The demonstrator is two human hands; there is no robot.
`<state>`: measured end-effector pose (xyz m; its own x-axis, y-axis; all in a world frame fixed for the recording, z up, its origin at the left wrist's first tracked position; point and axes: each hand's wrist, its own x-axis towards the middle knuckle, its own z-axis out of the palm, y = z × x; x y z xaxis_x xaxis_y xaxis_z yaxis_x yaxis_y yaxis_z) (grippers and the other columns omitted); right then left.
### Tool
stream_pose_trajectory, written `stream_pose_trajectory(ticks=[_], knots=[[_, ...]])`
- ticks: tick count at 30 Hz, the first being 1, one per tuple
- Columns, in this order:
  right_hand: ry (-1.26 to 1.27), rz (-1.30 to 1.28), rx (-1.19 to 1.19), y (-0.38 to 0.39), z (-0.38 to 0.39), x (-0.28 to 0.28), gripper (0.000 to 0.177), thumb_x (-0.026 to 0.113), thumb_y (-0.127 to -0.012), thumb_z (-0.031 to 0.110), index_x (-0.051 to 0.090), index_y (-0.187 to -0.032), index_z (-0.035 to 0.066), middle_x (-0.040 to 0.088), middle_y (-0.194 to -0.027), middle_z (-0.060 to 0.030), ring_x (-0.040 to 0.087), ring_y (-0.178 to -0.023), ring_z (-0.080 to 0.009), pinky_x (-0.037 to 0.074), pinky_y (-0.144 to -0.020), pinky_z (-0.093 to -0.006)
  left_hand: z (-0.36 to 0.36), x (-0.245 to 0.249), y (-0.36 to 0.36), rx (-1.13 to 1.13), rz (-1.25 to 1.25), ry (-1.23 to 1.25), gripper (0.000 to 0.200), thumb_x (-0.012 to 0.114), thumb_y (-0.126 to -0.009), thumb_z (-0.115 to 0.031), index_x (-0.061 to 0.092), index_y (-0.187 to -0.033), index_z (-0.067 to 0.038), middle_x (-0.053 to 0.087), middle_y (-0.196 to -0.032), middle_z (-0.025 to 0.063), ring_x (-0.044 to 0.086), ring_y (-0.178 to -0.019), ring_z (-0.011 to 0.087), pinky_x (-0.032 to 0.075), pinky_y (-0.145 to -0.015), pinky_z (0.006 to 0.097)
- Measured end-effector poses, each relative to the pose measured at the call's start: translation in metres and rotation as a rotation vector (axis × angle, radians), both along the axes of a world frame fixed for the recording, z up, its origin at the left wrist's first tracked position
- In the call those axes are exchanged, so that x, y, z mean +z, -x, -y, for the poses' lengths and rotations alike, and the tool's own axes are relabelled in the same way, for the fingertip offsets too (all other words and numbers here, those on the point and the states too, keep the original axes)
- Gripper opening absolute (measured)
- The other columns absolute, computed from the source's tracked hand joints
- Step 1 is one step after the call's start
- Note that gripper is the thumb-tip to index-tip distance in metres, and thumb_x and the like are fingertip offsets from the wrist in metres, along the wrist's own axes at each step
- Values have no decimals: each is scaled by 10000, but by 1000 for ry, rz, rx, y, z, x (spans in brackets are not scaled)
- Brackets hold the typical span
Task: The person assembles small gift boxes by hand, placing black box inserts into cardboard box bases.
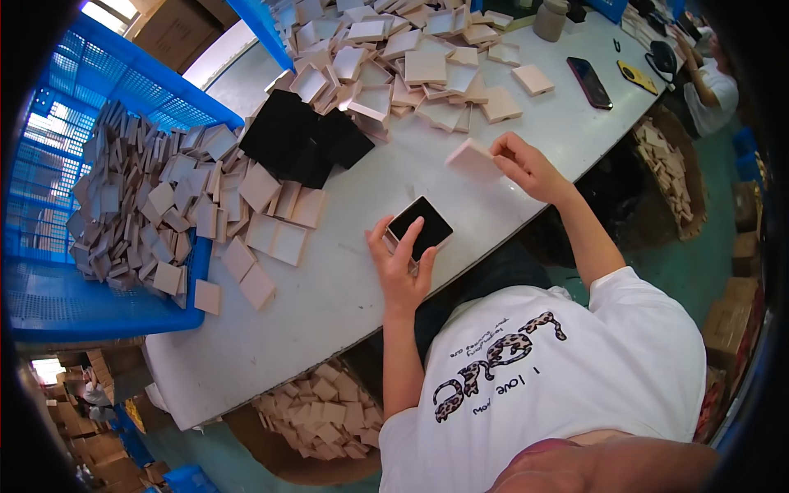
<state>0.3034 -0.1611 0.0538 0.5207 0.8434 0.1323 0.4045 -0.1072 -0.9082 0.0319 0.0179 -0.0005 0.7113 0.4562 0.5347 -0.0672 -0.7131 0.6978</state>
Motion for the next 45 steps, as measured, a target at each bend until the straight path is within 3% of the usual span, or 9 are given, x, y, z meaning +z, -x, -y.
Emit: stream_pose_trajectory(ticks=[3, 7, 14, 19, 23, 32, 35, 41, 45], knots=[[-161, -302, 128, 24, -35, 7, 151, 558, -1079, 180, 608, -1175, 74, 582, -1025, 31, 535, -959, -55, 453, -853, -243, -2, -5, -3, 2, 49, 24, 807, 844, -887, -207, 459, -1575, -32, 459, -1463, 194, 479, -1349, 363, 380, -1153, 453], [-80, -227, 220, 47, -92, -13, 214, 558, -1081, 197, 652, -1209, 54, 620, -1041, -15, 584, -1011, -105, 475, -907, -276, -2, -5, 0, 3, 51, 302, 1246, 931, -790, -235, 96, -1693, -37, 520, -1445, 182, 517, -1328, 311, 367, -1171, 441], [-101, 124, 456, 62, -117, -18, 294, 657, -1027, 273, 745, -1233, 82, 676, -1187, -110, 612, -1125, -282, 494, -988, -390, 1, -6, 3, 30, 23, 449, 1317, 974, -750, -250, 81, -1694, -32, 516, -1451, 163, 534, -1322, 295, 419, -1127, 412], [-201, 646, 401, 75, -89, -5, 375, 679, -1013, 328, 721, -1311, 105, 681, -1246, -81, 599, -1188, -284, 431, -1055, -456, 5, -2, 1, 46, 46, 491, 1299, 974, -741, -213, 106, -1695, -53, 496, -1478, 174, 522, -1351, 318, 450, -1109, 427], [-145, 856, 299, 87, -80, -11, 396, 674, -1001, 354, 713, -1319, 122, 682, -1293, -70, 603, -1208, -283, 385, -1095, -488, 1, -7, 2, 46, -28, 85, 1224, 972, -721, -205, 222, -1684, -120, 459, -1509, 204, 476, -1392, 394, 472, -1097, 475], [-292, 744, 304, 80, -84, -29, 346, 547, -1041, 252, 701, -1302, 85, 649, -1311, -90, 548, -1293, -313, 366, -1135, -488, -1, -3, -4, 42, -119, -94, 990, 957, -714, -192, 465, -1573, -179, 463, -1452, 244, 464, -1352, 454, 458, -1081, 539], [-452, 380, 40, 75, -84, -45, 312, 522, -1049, 212, 712, -1247, 64, 613, -1325, -130, 542, -1308, -307, 378, -1144, -466, 5, 2, 6, 116, -194, -163, 908, 939, -740, -184, 508, -1539, -151, 476, -1421, 240, 479, -1307, 451, 423, -1101, 526], [-253, 221, -90, 47, -79, -69, 251, 640, -1013, 133, 714, -1244, 70, 605, -1322, -132, 593, -1234, -296, 475, -1046, -367, 11, -28, 127, 683, -222, -103, 859, 894, -819, -185, 463, -1557, -101, 446, -1437, 249, 458, -1314, 457, 410, -1108, 563], [-185, 268, -4, 59, -84, -58, 204, 676, -966, 101, 733, -1158, 61, 640, -1273, -128, 614, -1183, -310, 497, -1002, -401, 14, -19, 239, 1236, -165, -80, 870, 857, -873, -208, 394, -1593, -53, 428, -1414, 267, 463, -1316, 461, 450, -1078, 563]])
